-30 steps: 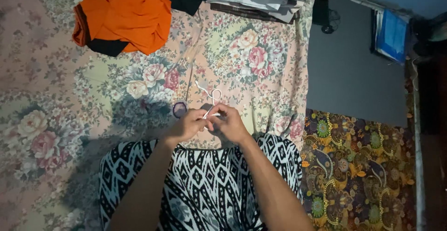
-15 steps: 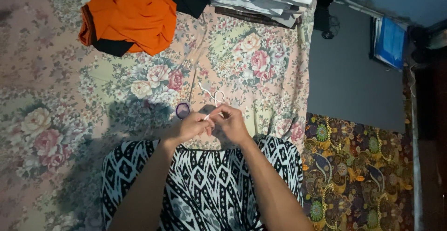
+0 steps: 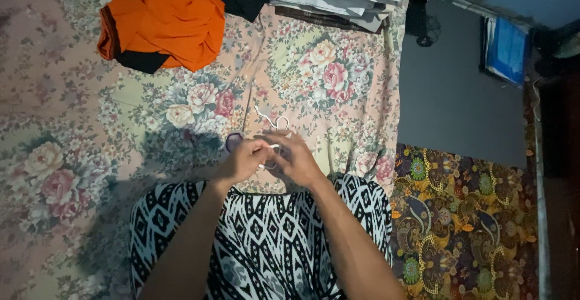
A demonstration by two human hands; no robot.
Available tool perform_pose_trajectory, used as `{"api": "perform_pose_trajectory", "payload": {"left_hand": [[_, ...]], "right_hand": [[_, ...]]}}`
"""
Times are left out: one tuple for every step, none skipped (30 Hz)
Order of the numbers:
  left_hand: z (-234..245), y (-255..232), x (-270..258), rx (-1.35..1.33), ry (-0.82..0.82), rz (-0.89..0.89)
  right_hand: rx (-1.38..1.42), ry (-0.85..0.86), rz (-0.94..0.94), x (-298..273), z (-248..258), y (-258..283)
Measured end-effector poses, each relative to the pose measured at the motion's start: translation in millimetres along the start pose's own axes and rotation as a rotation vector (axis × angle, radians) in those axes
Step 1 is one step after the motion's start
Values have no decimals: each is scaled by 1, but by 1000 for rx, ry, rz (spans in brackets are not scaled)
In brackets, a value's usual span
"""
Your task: Folding an orange shirt and black pants on a bed, then wiping a table surface with a cloth.
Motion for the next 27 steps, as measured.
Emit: {"api": "perform_pose_trajectory", "payload": {"left_hand": [[2, -10, -2, 0, 1, 2], [5, -21, -5, 80, -11, -26], [8, -33, -6, 159, -24, -55], [8, -34, -5, 160, -24, -56], [7, -37, -5, 106, -16, -78], [6, -39, -5, 53, -9, -101], [6, -43, -6, 53, -9, -101], [4, -46, -6, 11, 6, -83], [2, -49, -6, -30, 21, -65], [0, -54, -8, -30, 21, -66], [2, -49, -8, -14, -13, 44], [3, -44, -10, 3, -47, 153], [5, -34, -8, 2, -47, 154], [6, -36, -5, 12, -35, 9], [7, -39, -3, 23, -22, -136], [8, -46, -5, 23, -22, -136], [11, -48, -6, 99, -63, -91], [15, -50, -7, 175, -104, -46], [13, -41, -3, 175, -102, -46], [10, -34, 0, 46, -98, -46], [9, -27, 4, -82, -95, -46], [8, -29, 3, -81, -95, -47], [10, -31, 2, -38, -119, -50], [11, -33, 0, 6, -142, -53], [8, -36, -1, 7, -141, -53], [8, -42, -2, 9, -169, -82], [8, -48, -3, 11, -197, -111]], "right_hand": [[0, 0, -2, 0, -1, 1], [-96, 3, -35, 0, -2, -2], [-194, 5, -65, 1, -2, -5], [-194, 4, -65, 0, -4, -9], [-250, -1, -88, -2, -5, -16], [-305, -6, -112, -3, -6, -23], [-305, -6, -111, -3, -4, -20], [-279, -41, -136, -3, 0, -19], [-253, -76, -161, -2, 5, -18], [-254, -77, -160, -3, 4, -23], [-292, -148, -103, -2, 9, -21], [-330, -219, -45, -2, 14, -20], [-330, -218, -46, -5, 10, -37], [-186, -252, -122, -10, 9, -60], [-41, -285, -197, -14, 7, -84], [-41, -285, -197, -18, 4, -100], [174, -264, -382, -26, -4, -131], [391, -236, -564, -37, -16, -159], [390, -238, -565, -35, -12, -150], [362, -137, -660, -38, -18, -147], [333, -35, -753, -41, -23, -142], [334, -36, -752, -41, -23, -139], [370, -6, -672, -36, -25, -128], [406, 24, -592, -33, -28, -117], [407, 23, -593, -28, -24, -101], [495, 57, -578, -22, -25, -81], [582, 91, -563, -16, -25, -60]]}}
Point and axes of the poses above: each hand's wrist, its own x-axis towards the middle knuckle, its own z-axis out of the back of the hand, y = z × x, the point moved 9 cm from there along x, towards the middle knuckle, and after that the axes turned 9 degrees about -y, right-handed, at the moved point
